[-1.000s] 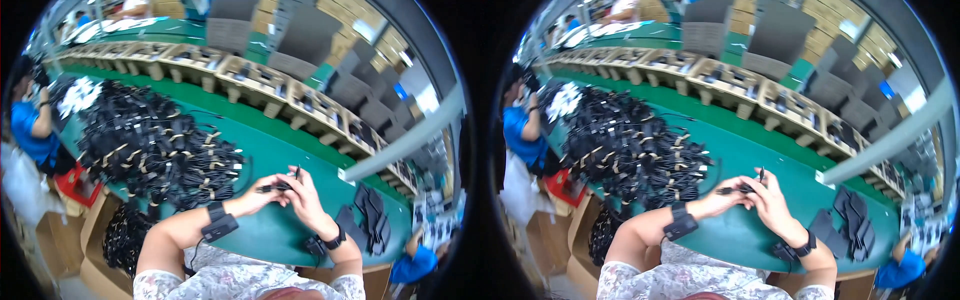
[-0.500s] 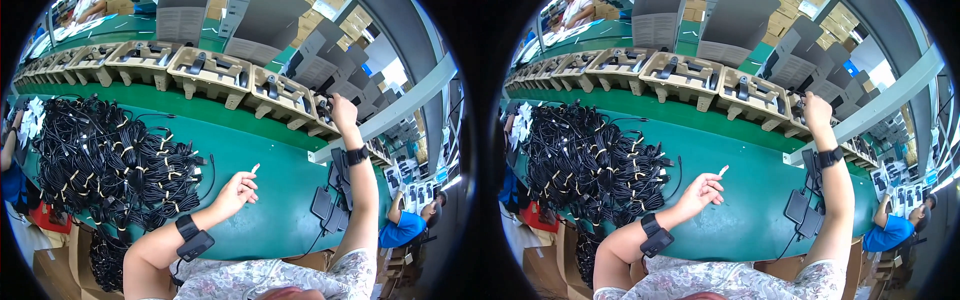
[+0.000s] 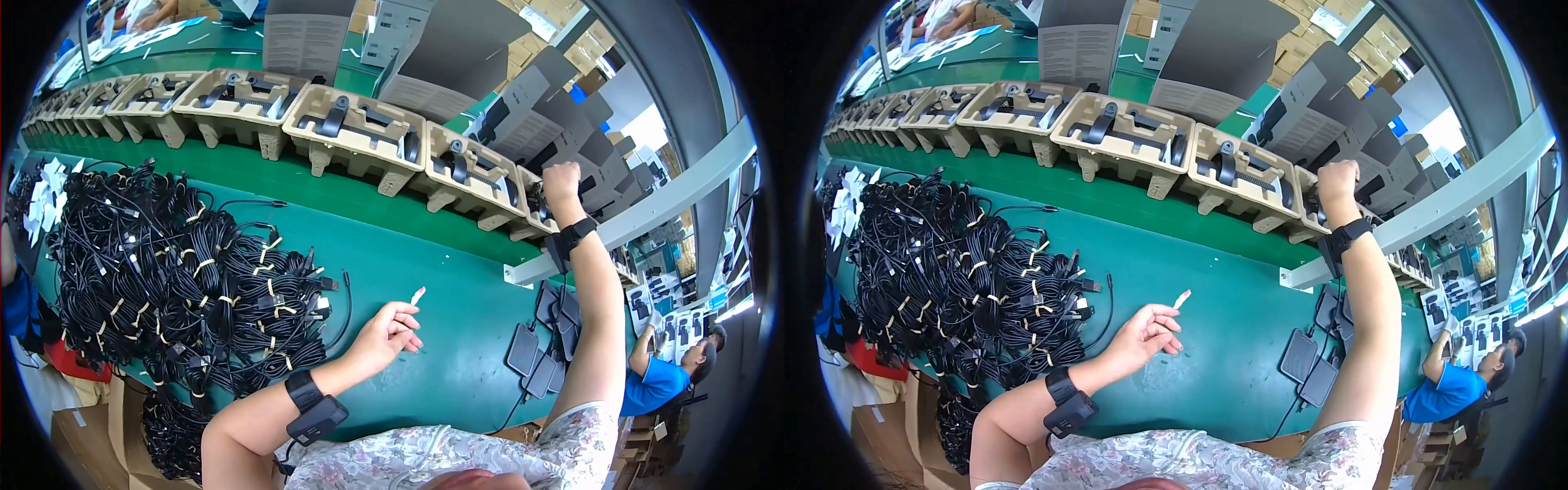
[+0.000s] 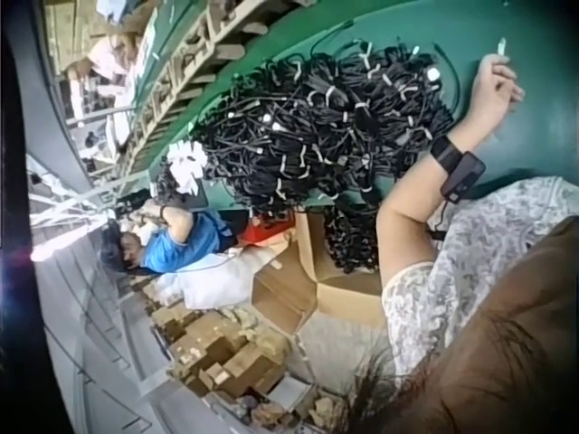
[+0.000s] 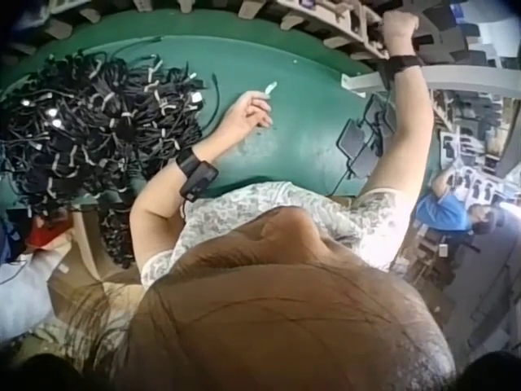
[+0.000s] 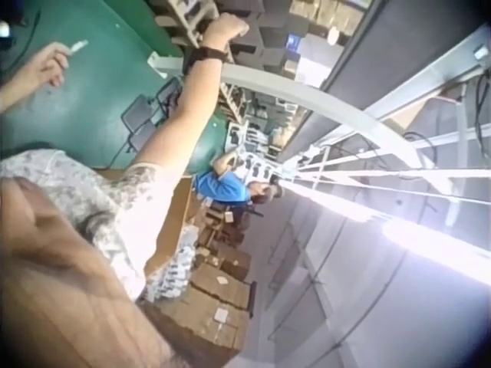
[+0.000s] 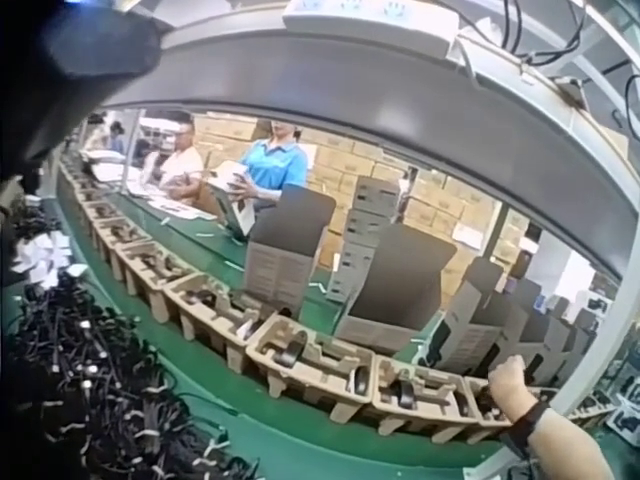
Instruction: The person picks up a cable from a pile, wraps it, and places it into a tray, then takes a black pad from a stack and places it into the same tray.
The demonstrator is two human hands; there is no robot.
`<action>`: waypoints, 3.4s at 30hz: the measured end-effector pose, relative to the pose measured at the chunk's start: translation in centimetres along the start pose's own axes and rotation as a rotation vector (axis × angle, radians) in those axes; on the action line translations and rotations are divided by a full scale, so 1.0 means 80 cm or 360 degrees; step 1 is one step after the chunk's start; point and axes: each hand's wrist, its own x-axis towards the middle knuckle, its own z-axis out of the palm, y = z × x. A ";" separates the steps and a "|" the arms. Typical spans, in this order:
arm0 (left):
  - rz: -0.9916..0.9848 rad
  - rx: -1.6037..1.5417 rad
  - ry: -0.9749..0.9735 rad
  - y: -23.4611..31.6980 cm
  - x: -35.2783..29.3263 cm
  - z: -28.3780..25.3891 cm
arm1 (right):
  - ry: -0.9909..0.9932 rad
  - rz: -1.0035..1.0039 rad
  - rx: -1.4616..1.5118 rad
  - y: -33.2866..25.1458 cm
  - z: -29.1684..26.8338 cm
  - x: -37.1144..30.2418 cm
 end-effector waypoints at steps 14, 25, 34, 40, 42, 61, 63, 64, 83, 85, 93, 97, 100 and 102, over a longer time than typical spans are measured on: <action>-0.0007 -0.0024 0.0016 -0.011 0.006 -0.005 | 0.0065 0.0989 0.1754 -0.079 0.134 0.030; -0.0036 -0.0041 0.0065 -0.036 0.043 -0.010 | -0.0055 0.0464 0.1516 -0.068 0.177 0.065; -0.0066 0.0036 0.0026 -0.047 0.050 0.006 | 0.0511 -0.0003 0.0869 -0.048 0.113 -0.053; 0.0000 0.0105 0.0071 -0.044 0.030 0.002 | -0.0232 -0.0667 0.1231 -0.021 0.025 -0.260; 0.0009 0.0126 0.0074 -0.048 0.025 0.000 | -0.0207 -0.0755 0.1277 -0.022 0.044 -0.321; 0.0030 0.0278 0.0007 -0.046 0.003 0.008 | 0.0908 0.0661 0.2896 -0.036 0.009 -0.223; 0.0012 0.0253 -0.0032 -0.042 0.003 0.005 | 0.1183 0.0680 0.2566 -0.029 0.017 -0.157; 0.0000 0.0238 -0.0047 -0.040 0.003 0.002 | 0.1185 0.0663 0.2582 -0.027 0.015 -0.131; -0.0042 0.0079 -0.0084 -0.028 0.003 -0.023 | 0.0525 0.0320 0.1273 -0.087 0.190 0.033; -0.0027 0.0110 0.0013 -0.032 -0.014 -0.030 | 0.0174 0.0495 0.1529 -0.115 0.124 0.016; 0.0131 0.0231 -0.0052 -0.042 -0.037 -0.027 | 0.1182 -0.0006 0.1917 -0.164 -0.101 -0.086; 0.0115 0.0232 -0.0009 -0.051 -0.043 -0.030 | 0.1223 -0.1186 0.2403 -0.234 -0.283 -0.184; 0.0173 0.0146 -0.0048 -0.059 -0.046 -0.028 | 0.1043 -0.1656 0.2460 -0.270 -0.346 -0.217; 0.0284 -0.0019 -0.0157 -0.061 -0.048 -0.025 | 0.0896 -0.1678 0.2365 -0.294 -0.356 -0.222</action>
